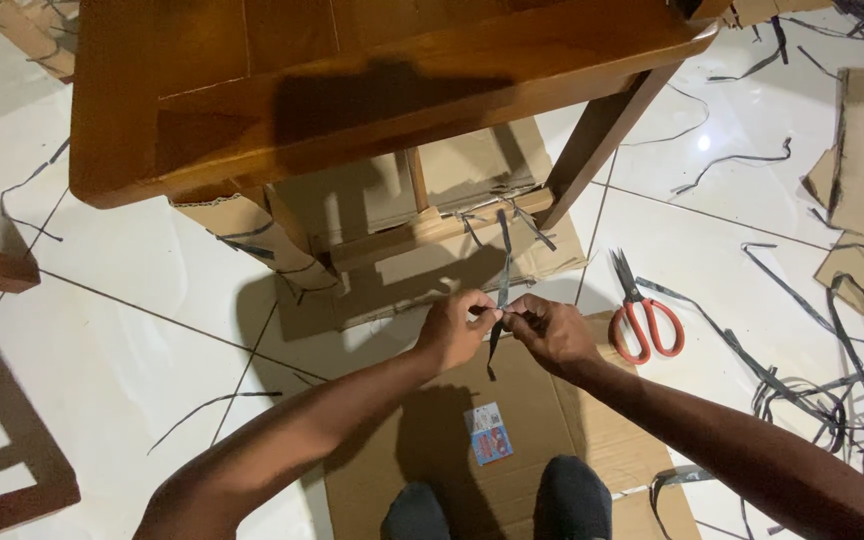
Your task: Wrapping wooden chair legs with cardboard and securing them with plastic ties
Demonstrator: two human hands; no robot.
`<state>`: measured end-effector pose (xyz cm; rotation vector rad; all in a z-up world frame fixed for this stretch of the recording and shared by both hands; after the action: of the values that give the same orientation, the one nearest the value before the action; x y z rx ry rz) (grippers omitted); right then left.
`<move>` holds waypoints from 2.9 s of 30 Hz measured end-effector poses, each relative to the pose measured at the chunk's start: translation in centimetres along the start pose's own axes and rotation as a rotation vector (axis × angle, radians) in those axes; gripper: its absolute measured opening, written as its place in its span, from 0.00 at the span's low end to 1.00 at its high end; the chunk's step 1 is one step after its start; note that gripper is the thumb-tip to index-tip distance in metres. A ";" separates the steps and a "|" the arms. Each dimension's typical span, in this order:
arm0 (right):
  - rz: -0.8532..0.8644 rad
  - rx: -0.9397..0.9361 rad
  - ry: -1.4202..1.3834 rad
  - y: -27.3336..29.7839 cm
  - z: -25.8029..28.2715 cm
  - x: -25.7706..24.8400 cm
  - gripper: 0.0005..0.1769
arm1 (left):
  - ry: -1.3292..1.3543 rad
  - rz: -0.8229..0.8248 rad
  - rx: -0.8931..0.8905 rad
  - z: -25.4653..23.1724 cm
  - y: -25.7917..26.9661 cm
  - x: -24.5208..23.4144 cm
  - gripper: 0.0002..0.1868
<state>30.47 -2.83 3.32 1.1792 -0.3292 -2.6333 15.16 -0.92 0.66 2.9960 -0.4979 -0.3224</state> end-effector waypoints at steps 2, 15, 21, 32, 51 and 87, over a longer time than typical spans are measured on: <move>-0.012 0.006 -0.003 -0.6 -1.1 0.4 0.09 | 0.012 0.013 -0.003 -0.8 0.2 0.5 0.09; 0.132 0.351 0.577 -2.8 -17.8 0.2 0.17 | -0.385 -0.173 0.920 -1.8 -2.5 -4.9 0.15; 0.138 0.355 0.684 -2.3 -20.9 -1.5 0.19 | 0.260 -0.486 0.001 1.1 -4.7 -10.3 0.13; 0.174 0.204 -0.211 -1.7 -6.9 1.1 0.26 | 0.023 -0.066 -0.055 0.2 -0.7 -0.8 0.08; 0.134 0.152 -0.483 -2.8 -4.1 5.3 0.14 | -1.007 -0.220 0.611 -4.2 -1.3 -9.6 0.27; 0.477 -0.037 -0.027 -4.3 -2.8 11.0 0.19 | -0.776 -0.074 0.404 -0.4 -6.4 -12.8 0.13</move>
<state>24.92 -2.35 -7.42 0.9157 -0.4953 -2.2303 5.37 9.37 2.70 3.1605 -0.5484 -1.5881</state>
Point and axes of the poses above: each hand's wrist, its own y-axis away from the middle knuckle, its own x-axis out of the palm, z = x × y, the point moved 10 cm from there along -y, towards the middle knuckle, and after that the axes turned 13 degrees about y, right-handed, at the moved point
